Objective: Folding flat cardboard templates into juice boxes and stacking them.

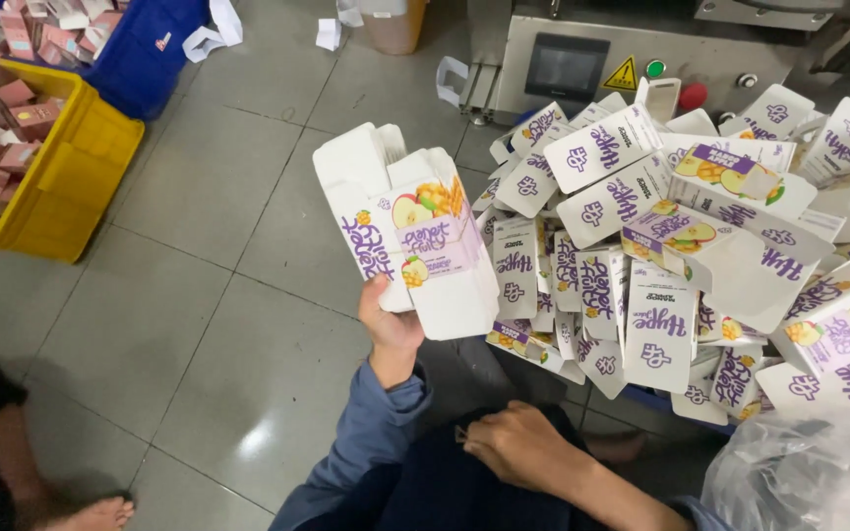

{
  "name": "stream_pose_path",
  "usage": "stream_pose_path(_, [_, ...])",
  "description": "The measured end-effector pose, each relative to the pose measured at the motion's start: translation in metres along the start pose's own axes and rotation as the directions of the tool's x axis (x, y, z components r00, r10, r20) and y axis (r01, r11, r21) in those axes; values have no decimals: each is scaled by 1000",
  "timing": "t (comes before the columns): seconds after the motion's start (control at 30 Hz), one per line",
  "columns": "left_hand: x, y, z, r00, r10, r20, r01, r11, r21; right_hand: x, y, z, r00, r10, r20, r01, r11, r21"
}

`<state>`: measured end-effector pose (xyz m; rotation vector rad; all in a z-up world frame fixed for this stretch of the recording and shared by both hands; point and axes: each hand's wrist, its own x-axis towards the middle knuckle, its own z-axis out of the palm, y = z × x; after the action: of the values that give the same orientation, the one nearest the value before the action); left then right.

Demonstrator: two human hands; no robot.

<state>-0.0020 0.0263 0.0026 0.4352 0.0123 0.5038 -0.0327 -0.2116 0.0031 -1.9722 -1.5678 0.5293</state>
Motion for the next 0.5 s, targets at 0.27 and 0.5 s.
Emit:
stream_pose_path(0.27, [-27, -3, -15, 941, -254, -224, 260, 966, -3, -5, 20, -100, 633, 382, -673, -94, 901, 423])
stream_pose_path(0.5, [-41, -22, 5, 866, -497, -60, 491, 866, -90, 9, 37, -84, 485, 63, -872, 44, 994, 96])
